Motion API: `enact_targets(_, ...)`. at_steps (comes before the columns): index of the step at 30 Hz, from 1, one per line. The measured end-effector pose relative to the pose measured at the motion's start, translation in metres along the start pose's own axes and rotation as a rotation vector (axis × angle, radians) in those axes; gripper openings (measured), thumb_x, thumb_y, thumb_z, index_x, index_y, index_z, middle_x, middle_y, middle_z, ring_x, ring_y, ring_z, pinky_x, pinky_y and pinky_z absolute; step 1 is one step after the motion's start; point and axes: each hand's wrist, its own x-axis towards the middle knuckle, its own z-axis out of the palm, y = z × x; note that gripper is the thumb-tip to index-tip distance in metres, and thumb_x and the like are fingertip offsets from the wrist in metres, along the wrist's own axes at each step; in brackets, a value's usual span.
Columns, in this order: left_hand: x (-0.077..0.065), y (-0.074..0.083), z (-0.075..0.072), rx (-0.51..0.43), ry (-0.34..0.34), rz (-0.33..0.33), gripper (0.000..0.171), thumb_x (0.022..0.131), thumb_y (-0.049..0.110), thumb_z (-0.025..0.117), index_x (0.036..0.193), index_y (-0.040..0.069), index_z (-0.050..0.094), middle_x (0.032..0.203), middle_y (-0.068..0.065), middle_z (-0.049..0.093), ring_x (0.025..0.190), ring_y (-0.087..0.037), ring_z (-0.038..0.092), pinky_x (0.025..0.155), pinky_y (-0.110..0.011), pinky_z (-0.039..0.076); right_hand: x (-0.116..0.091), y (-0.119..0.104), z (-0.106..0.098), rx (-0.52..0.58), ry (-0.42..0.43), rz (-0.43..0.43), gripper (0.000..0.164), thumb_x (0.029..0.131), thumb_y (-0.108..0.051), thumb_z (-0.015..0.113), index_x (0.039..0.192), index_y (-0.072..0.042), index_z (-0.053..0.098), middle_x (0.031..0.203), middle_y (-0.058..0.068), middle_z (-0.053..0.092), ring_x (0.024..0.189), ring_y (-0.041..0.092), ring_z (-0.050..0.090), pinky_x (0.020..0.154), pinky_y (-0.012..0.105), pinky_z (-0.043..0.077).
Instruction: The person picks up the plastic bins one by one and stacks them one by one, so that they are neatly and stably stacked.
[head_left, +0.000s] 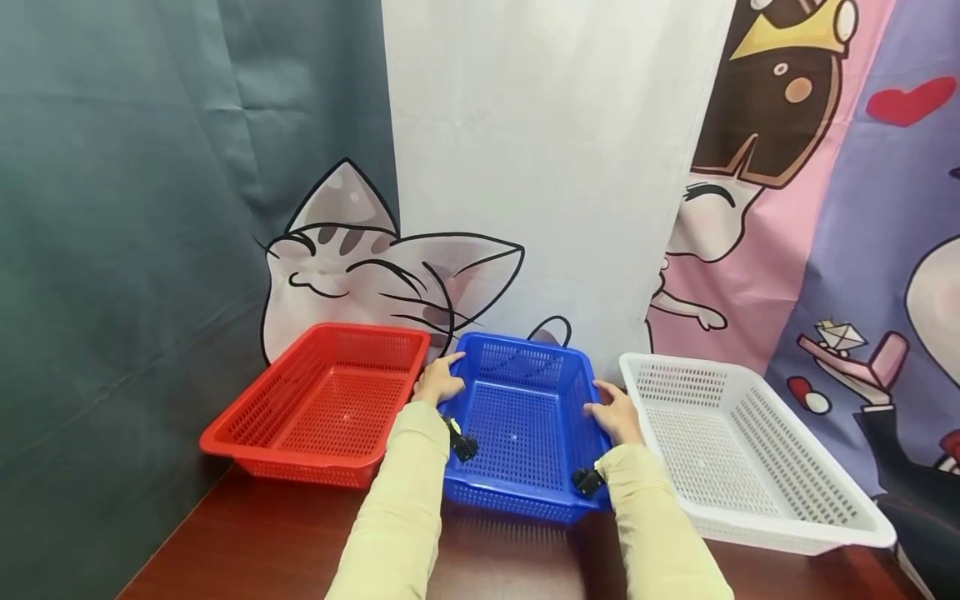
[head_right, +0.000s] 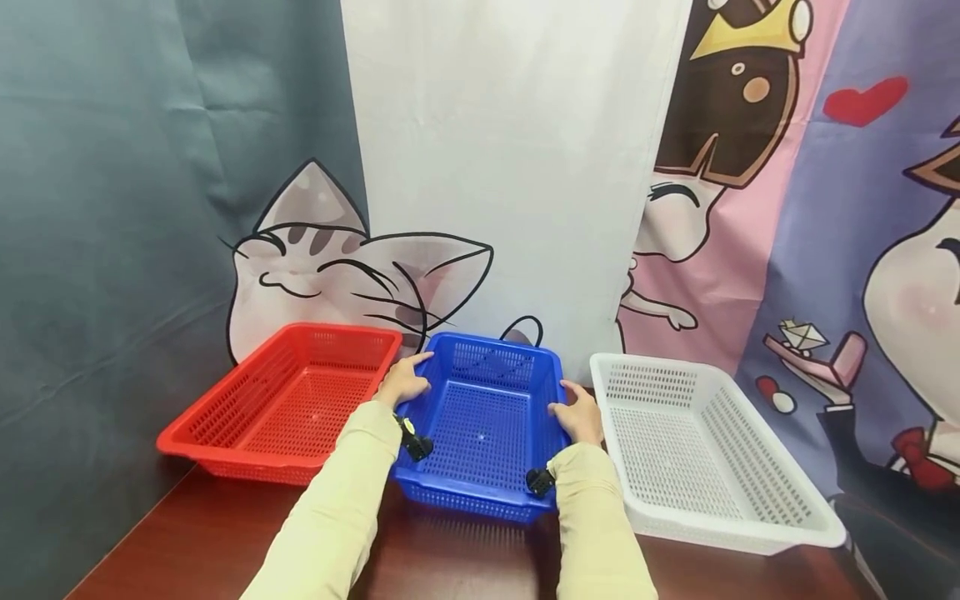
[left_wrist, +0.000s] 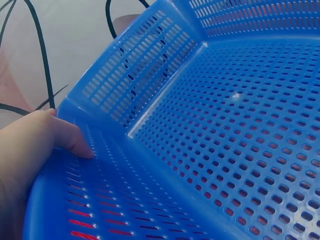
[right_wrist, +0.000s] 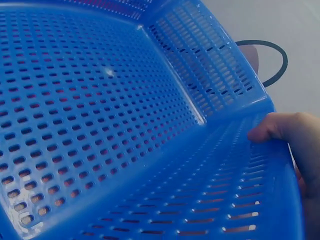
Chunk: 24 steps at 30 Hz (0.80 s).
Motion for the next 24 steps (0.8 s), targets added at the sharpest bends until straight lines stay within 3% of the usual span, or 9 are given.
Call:
enact_targets(7,-0.001,0.006,-0.013,0.032,0.030,0.036,0.072,0.074,0.011,0.057,0.143,0.031,0.049,0.142,-0.015,0.055,0.102,-0.034,0.060,0.082,-0.048,0.049,0.000,-0.011,-0.004,0.013,0.011,-0.026,0.067,0.076,-0.007,0.064,0.142,-0.006,0.048,0.122,0.029,0.063,0.110,0.040,0.060,0.100,0.051,0.047)
enact_targets(14,0.003,0.011,-0.030,0.012,0.102,0.071,0.073,0.073,0.013,0.057,0.142,0.035,0.049,0.140,-0.015,0.056,0.101,-0.035,0.061,0.078,-0.047,0.049,0.006,-0.038,-0.026,-0.163,0.018,-0.091,0.065,0.083,-0.022,0.067,0.145,-0.018,0.046,0.100,0.019,0.065,0.091,0.033,0.063,0.083,0.045,0.048)
enact_targets(20,0.007,0.017,-0.059,0.018,0.162,0.109,0.074,0.076,0.016,0.060,0.143,0.042,0.046,0.141,-0.016,0.055,0.110,-0.038,0.061,0.086,-0.052,0.048,0.009,-0.065,-0.037,-0.214,0.027,-0.169,0.067,0.086,-0.027,0.066,0.148,-0.021,0.041,0.099,0.017,0.065,0.082,0.028,0.061,0.074,0.037,0.047)
enact_targets(24,0.005,0.018,-0.072,0.035,0.239,0.148,0.071,0.077,0.020,0.063,0.143,0.043,0.046,0.137,-0.018,0.058,0.104,-0.039,0.063,0.081,-0.052,0.049,0.009,-0.079,-0.039,-0.215,0.024,-0.197,0.071,0.087,-0.028,0.066,0.150,-0.023,0.036,0.101,0.017,0.065,0.084,0.029,0.061,0.075,0.039,0.047)
